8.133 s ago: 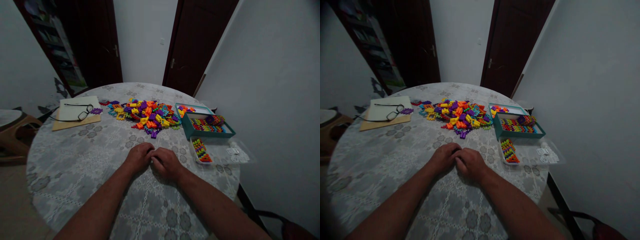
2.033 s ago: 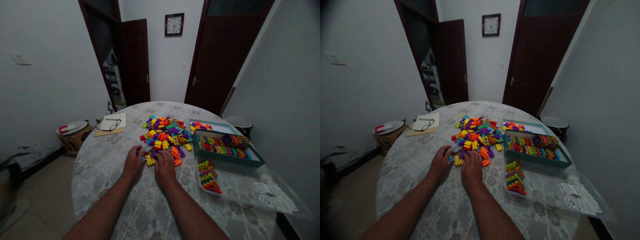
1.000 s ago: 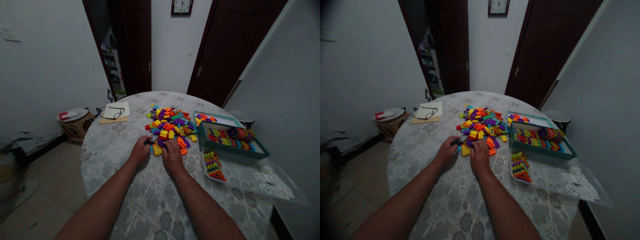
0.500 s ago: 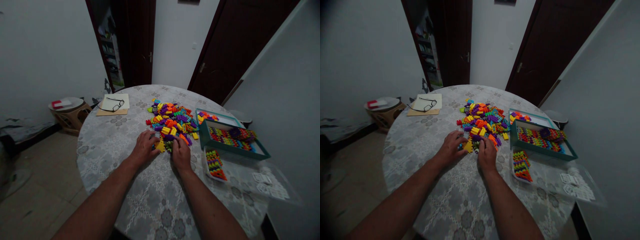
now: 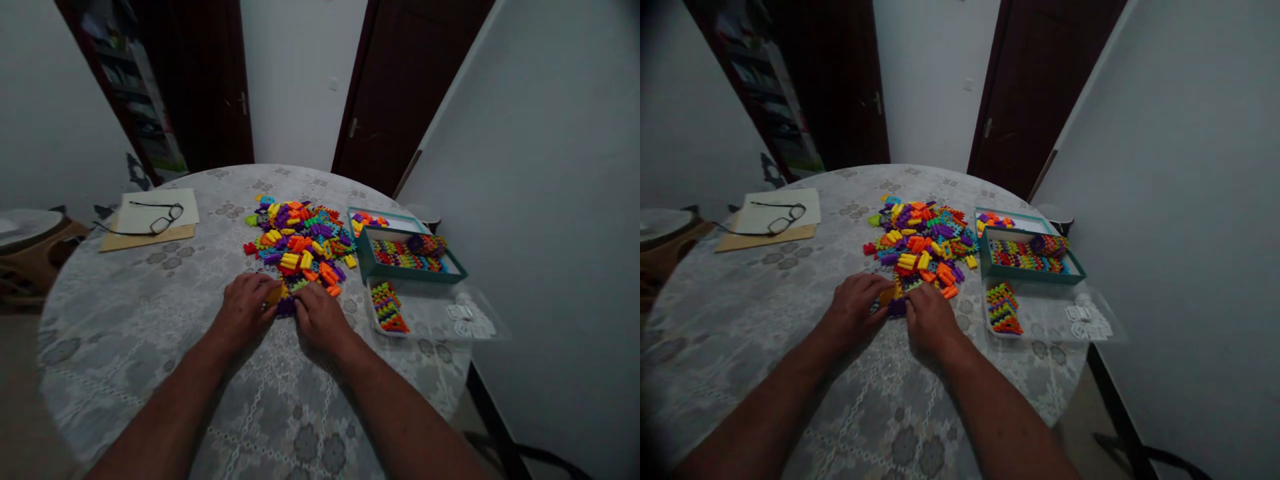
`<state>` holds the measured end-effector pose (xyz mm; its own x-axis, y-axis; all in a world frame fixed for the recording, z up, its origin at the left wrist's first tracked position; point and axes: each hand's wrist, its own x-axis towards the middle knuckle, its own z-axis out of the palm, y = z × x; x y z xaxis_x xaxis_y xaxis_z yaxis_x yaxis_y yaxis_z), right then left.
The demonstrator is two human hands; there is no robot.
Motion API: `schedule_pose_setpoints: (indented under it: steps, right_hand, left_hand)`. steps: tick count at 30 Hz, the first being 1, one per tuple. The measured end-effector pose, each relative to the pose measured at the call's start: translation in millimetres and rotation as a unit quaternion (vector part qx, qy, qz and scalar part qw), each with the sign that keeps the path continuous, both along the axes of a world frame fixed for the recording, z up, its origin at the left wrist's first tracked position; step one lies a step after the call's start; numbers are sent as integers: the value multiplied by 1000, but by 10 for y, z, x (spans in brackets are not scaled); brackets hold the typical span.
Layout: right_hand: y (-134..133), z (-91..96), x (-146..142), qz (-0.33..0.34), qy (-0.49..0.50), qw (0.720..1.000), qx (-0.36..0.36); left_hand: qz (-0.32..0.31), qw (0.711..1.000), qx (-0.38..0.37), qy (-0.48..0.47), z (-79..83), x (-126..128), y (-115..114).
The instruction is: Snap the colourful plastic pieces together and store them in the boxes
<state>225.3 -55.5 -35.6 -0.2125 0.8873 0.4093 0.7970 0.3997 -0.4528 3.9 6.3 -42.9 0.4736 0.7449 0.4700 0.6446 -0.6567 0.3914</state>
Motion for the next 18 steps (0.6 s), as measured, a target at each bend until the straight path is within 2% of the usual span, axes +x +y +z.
schedule_pose_setpoints:
  steps: [5,9,13,18]
  right_hand:
    - [22,4,-36,-6,-30,999,-21]
    - [0,21,-32,7,-38,999,-19]
    - [-27,58,-25,22,-19,999,-12]
    - [-85,101,-5,35,0,999,-8]
  left_hand:
    - [-8,1000,10,-6,-101,-54,91]
    - [-15,1000,13,-22,-113,-44,113]
    - [-49,995,-50,-69,-21,-14,51]
    - [-59,983,-144,-97,208,-21,-87]
